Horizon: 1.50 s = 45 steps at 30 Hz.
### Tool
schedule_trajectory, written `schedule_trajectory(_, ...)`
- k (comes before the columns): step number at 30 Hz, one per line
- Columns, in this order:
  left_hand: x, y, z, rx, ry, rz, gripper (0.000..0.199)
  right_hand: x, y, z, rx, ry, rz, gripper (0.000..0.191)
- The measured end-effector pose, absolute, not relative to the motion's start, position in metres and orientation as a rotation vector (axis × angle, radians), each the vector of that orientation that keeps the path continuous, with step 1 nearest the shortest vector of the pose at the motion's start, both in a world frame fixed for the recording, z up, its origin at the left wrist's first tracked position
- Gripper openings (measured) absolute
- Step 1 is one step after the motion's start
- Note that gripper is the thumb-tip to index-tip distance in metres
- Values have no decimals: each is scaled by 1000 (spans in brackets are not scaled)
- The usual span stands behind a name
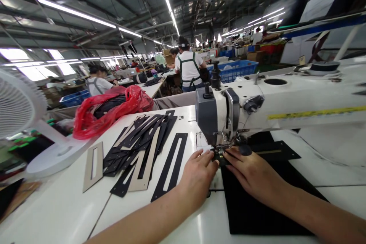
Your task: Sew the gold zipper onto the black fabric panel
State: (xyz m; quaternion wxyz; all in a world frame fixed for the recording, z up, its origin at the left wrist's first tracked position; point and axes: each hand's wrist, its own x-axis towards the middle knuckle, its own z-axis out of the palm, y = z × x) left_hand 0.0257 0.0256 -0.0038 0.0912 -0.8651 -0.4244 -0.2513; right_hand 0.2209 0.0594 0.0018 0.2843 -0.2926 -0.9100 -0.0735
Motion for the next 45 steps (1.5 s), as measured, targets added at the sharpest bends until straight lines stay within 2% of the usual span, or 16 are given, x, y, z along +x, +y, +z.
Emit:
schedule_trajectory(7, 27, 28, -3, -2645, -1239, -774, 19, 222, 62, 0, -722, -2472, -161, 29)
schedule_trajectory(15, 26, 28, 1, -2632, -1154, -761, 19, 220, 58, 4, -674, -2423, -193, 24)
schedule_trajectory(38, 28, 38, 2, -2615, -1162, -710, 13, 221, 65, 4, -769, -2506, -179, 28)
schedule_trajectory(45, 26, 41, 1, -2658, -1184, -751, 12, 221, 66, 4, -808, -2504, -143, 24)
